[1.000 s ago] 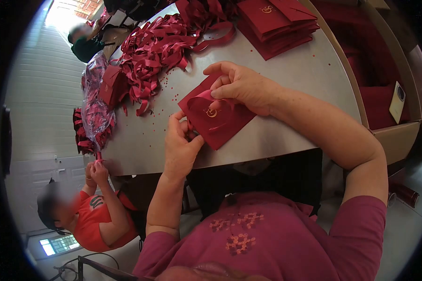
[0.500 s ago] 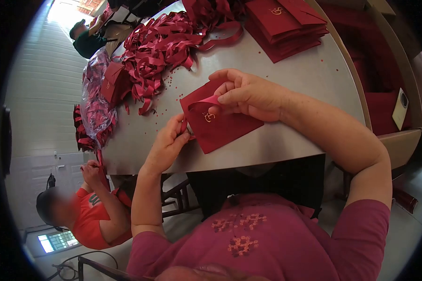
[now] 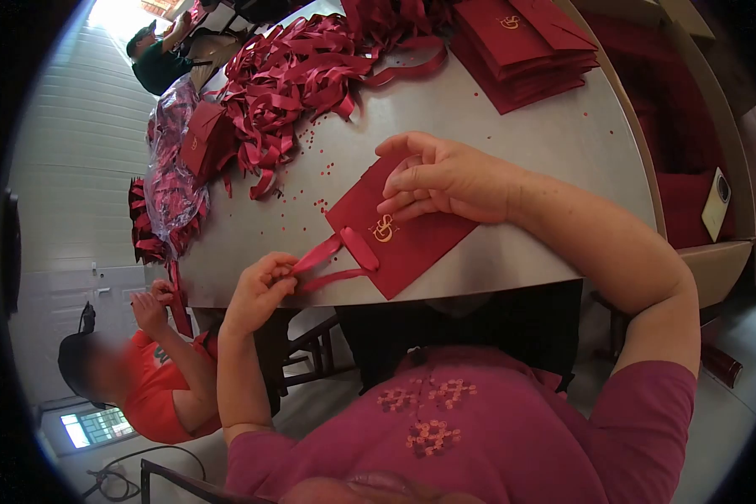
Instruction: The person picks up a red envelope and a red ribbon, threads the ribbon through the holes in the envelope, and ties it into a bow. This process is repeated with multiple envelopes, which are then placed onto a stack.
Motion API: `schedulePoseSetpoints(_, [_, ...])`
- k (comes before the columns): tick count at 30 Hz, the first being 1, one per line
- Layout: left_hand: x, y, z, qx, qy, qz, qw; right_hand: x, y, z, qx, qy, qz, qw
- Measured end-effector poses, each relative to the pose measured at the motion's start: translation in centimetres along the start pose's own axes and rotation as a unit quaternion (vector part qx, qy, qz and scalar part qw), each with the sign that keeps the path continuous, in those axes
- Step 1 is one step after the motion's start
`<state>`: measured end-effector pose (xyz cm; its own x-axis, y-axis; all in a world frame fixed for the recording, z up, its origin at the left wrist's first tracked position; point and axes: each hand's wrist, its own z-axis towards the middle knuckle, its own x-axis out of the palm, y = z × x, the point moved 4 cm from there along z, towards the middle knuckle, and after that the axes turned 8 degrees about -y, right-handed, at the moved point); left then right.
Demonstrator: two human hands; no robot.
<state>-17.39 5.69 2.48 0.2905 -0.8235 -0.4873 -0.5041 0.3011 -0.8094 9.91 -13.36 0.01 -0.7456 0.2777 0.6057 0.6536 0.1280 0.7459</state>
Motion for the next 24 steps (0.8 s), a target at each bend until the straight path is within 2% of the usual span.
schedulePoseSetpoints(1, [-0.6,-0.1,-0.2,0.001,0.0,0.0,1.0,0.1,0.0,-0.1,-0.003,-0.002,-0.011,1.0])
schedulePoseSetpoints(3, [-2.7,-0.8,-0.4,-0.017,-0.11,0.012,0.994,0.3,0.1,-0.3,-0.007,-0.003,-0.031,0.999])
schedulePoseSetpoints(4, [-3.1,-2.0,-0.1,0.038,-0.152,0.034,0.987,0.6,0.1,-0.4,-0.008,-0.001,-0.05,0.999])
schedulePoseSetpoints(5, [-2.8,-2.6,0.5,0.038,-0.156,0.035,0.986,0.8,-0.1,-0.3,-0.008,0.002,-0.051,0.999])
schedulePoseSetpoints(7, [-1.3,-4.9,2.2,0.135,-0.197,0.013,0.971,0.9,-0.1,-0.3,-0.027,0.008,-0.085,0.996])
schedulePoseSetpoints(11, [5.1,-6.4,6.9,0.223,-0.157,0.106,0.956,0.9,-0.3,-0.7,-0.042,0.018,-0.104,0.994])
schedulePoseSetpoints(12, [6.0,-7.0,7.2,0.221,-0.156,0.104,0.957,0.9,-0.3,-0.7,-0.05,0.017,-0.109,0.993])
schedulePoseSetpoints(14, [7.1,-8.6,7.9,0.22,-0.147,0.211,0.941,0.9,0.0,-0.9,-0.063,0.017,-0.116,0.991])
schedulePoseSetpoints(15, [7.0,-8.8,8.1,0.222,-0.148,0.214,0.94,1.0,0.1,-1.1,-0.068,0.032,-0.143,0.987])
schedulePoseSetpoints(17, [6.6,-8.1,9.2,0.097,-0.072,0.147,0.982,1.3,-0.2,-1.2,-0.12,0.083,-0.209,0.967])
schedulePoseSetpoints(18, [6.2,-7.9,9.5,0.091,-0.06,0.113,0.988,1.6,-0.7,-1.4,-0.164,0.118,-0.25,0.947])
schedulePoseSetpoints(19, [5.9,-7.5,9.7,0.086,-0.05,0.078,0.992,2.7,0.1,-2.6,-0.217,0.109,-0.386,0.89])
schedulePoseSetpoints(20, [5.6,-6.8,9.8,0.068,-0.043,0.039,0.996,3.8,0.4,-3.3,-0.309,0.122,-0.497,0.802])
schedulePoseSetpoints(21, [5.4,-6.1,9.8,0.06,-0.038,-0.03,0.997,4.9,0.6,-3.9,-0.392,0.132,-0.593,0.691])
schedulePoseSetpoints(22, [5.1,-5.8,9.5,0.052,-0.033,-0.099,0.993,5.4,0.6,-4.2,-0.393,0.136,-0.632,0.654])
schedulePoseSetpoints(23, [5.0,-5.3,9.2,0.014,0.009,-0.185,0.983,5.4,0.4,-4.1,-0.4,0.14,-0.634,0.647])
schedulePoseSetpoints(24, [4.8,-5.7,8.7,0.02,0.004,-0.185,0.983,5.2,0.1,-3.9,-0.409,0.131,-0.656,0.621])
